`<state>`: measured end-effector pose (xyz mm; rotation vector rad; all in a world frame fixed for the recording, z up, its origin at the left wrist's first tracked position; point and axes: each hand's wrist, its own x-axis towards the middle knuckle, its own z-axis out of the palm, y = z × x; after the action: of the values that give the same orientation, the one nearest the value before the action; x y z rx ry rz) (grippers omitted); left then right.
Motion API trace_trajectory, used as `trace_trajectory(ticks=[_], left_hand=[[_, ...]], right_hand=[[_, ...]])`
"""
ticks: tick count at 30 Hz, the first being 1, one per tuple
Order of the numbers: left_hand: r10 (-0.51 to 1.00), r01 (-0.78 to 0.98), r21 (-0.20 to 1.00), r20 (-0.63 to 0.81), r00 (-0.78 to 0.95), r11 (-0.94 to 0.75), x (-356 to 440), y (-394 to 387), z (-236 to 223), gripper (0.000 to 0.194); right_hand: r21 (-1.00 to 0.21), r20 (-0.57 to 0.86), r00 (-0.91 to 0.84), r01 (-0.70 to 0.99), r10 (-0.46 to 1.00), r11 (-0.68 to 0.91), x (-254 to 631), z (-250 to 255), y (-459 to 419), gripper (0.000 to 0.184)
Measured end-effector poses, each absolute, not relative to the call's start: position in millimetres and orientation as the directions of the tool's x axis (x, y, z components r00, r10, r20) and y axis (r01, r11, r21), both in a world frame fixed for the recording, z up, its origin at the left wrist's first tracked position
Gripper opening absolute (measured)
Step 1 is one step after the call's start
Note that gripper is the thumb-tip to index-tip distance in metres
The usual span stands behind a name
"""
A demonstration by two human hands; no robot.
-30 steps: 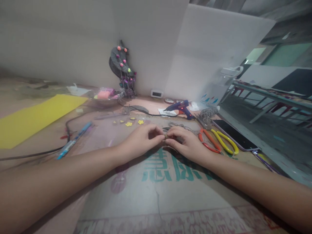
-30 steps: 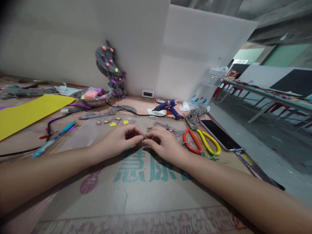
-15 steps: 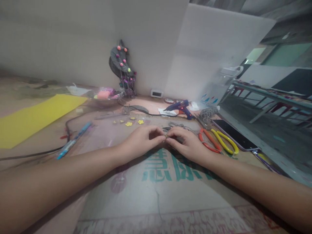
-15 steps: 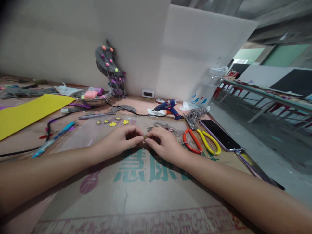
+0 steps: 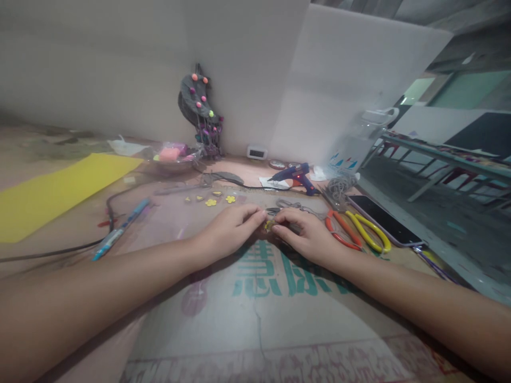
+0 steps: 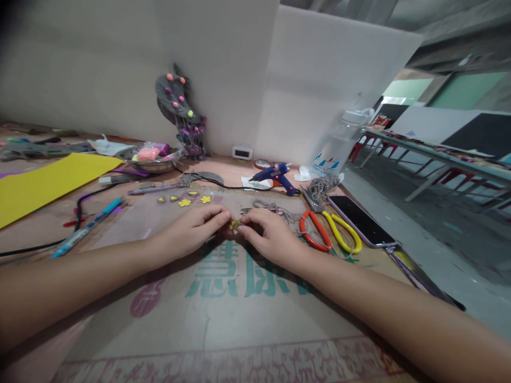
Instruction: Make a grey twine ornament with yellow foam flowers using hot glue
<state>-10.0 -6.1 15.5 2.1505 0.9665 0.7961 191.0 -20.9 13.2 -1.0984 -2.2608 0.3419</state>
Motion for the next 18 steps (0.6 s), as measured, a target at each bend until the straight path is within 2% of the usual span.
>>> trace_trajectory(ticks=[4, 10, 18], left_hand=[[0.802, 0.341, 0.795, 0.279, 0.528, -0.501, -10, -6, 13, 0.035], [0.852, 0.155, 0.928, 0.233, 0.468, -0.339, -9, -2, 5, 0.031], [0.823, 0.35, 0.802, 0.281, 0.493, -0.483, -11, -3, 11, 0.033]], right_hand=[[-0.462, 0.403, -0.481, 0.628, 0.779, 0.626, 190, 14, -21, 0.01], [-0.458, 0.396, -0.475, 0.64, 0.786, 0.617, 190, 14, -22, 0.009], [-0.466, 0.382, -0.477, 0.64, 0.792, 0.611, 191, 13, -21, 0.01]])
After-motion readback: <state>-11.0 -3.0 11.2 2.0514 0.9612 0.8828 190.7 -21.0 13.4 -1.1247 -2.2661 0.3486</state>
